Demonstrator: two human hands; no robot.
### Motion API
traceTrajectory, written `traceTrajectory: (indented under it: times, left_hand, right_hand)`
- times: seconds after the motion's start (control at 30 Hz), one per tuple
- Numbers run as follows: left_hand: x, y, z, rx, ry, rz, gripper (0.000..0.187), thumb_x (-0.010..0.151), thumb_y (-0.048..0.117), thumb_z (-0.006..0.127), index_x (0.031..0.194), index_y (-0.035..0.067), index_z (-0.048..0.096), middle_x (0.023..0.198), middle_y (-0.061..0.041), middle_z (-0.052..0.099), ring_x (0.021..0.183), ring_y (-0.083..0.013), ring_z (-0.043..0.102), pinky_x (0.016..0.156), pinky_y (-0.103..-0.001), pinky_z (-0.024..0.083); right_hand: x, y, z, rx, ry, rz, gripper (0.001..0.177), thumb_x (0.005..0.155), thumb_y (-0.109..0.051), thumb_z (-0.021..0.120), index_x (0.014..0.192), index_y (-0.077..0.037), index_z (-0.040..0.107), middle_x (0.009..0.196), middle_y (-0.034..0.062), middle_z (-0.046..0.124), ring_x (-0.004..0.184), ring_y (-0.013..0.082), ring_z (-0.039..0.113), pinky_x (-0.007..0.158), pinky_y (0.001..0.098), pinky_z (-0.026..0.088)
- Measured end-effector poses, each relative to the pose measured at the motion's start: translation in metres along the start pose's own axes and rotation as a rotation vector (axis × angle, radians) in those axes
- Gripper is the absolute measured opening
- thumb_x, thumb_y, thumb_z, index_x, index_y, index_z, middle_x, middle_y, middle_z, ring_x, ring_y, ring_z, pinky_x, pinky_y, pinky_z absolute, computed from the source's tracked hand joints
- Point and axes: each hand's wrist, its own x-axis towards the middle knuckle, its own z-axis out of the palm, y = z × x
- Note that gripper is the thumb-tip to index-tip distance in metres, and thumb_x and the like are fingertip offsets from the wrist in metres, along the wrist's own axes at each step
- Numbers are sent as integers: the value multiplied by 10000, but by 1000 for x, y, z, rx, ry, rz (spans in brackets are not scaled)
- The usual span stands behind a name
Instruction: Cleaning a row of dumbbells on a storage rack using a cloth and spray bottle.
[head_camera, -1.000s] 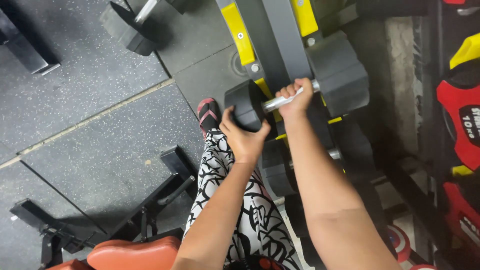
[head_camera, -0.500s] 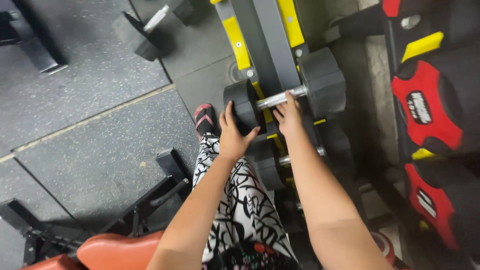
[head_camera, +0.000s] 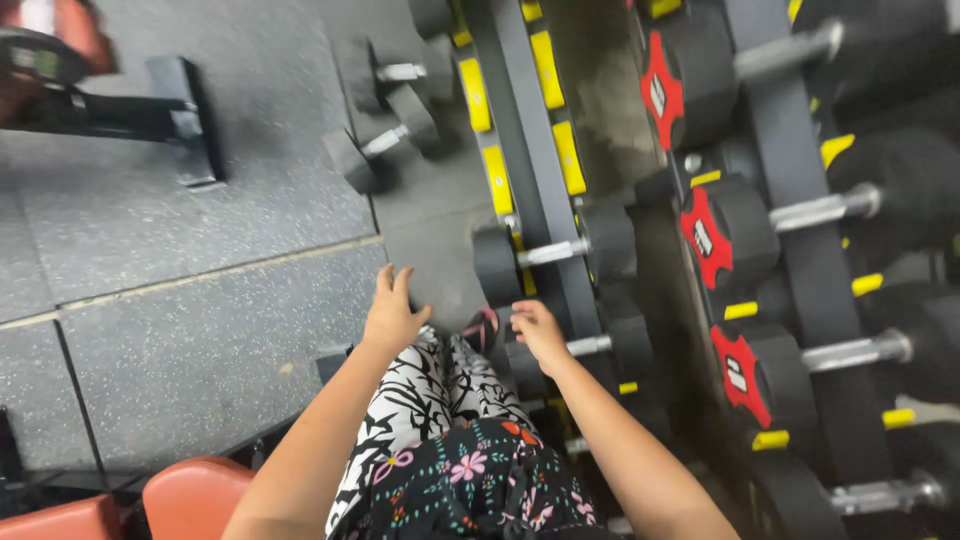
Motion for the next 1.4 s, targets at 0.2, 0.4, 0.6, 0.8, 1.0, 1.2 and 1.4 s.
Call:
traceTrajectory:
  times: [0.2, 0.4, 0.6, 0.8, 1.0, 1.2, 1.4]
  left_hand:
    - [-2, 0, -47, -29, 14, 70, 739, 780, 322, 814, 1410, 124, 483, 1537, -266, 352, 1284, -475, 526, 1023, -475, 498]
    - [0, -25, -83, -60, -38, 132, 768, 759, 299, 826, 1423, 114, 487, 1512, -254, 385, 1276, -455, 537, 1042, -460, 488]
    - [5, -71, -147, -101, -52, 149, 739, 777, 287, 808, 1418, 112, 486, 1501, -223, 424, 1243, -428, 567, 1025, -453, 497]
    - [27, -147, -198, -76, 56, 320, 694, 776, 248, 812, 1391, 98, 527, 1417, -223, 501, 1281, -432, 557, 1073, -443, 487]
    - [26, -165, -256, -83, 7, 262, 671, 805, 254, 792, 1405, 109, 528, 1466, -246, 456, 1300, -444, 526, 1065, -459, 467]
    - [16, -164, -294, -150, -26, 204, 624, 857, 285, 754, 1420, 122, 540, 1470, -228, 469, 1312, -414, 527, 1061, -444, 463]
    - [17, -200, -302, -126, 1, 169, 640, 847, 276, 752, 1410, 59, 538, 1471, -233, 483, 1330, -413, 518, 1081, -438, 453]
  right_hand:
    - [-16, -58, 8, -47, -70, 0, 289, 913, -139, 627, 1194, -81, 660, 995, 55, 717, 905, 143, 674, 758, 300, 544]
    - [-14, -79, 49, 22, -62, 25, 285, 928, -158, 602, 1203, -96, 641, 984, 40, 713, 880, 146, 682, 748, 320, 556]
    - [-6, -95, 122, 13, -37, 65, 285, 922, -151, 610, 1196, -88, 662, 987, 55, 711, 859, 163, 680, 745, 333, 562]
    - [-13, -142, 220, 4, -25, 55, 264, 954, -274, 633, 1177, -136, 660, 971, 11, 701, 848, 125, 662, 742, 319, 543]
    - [3, -146, 263, 6, -29, 10, 266, 910, -171, 598, 1160, -111, 663, 957, 33, 715, 832, 131, 685, 716, 309, 558]
    - [12, -153, 295, -17, 35, 7, 260, 900, -151, 605, 1148, -108, 671, 944, 31, 715, 812, 132, 673, 696, 305, 548]
    - [35, -153, 342, -68, -43, -39, 250, 908, -161, 599, 1143, -115, 673, 939, 23, 713, 784, 114, 655, 665, 302, 546]
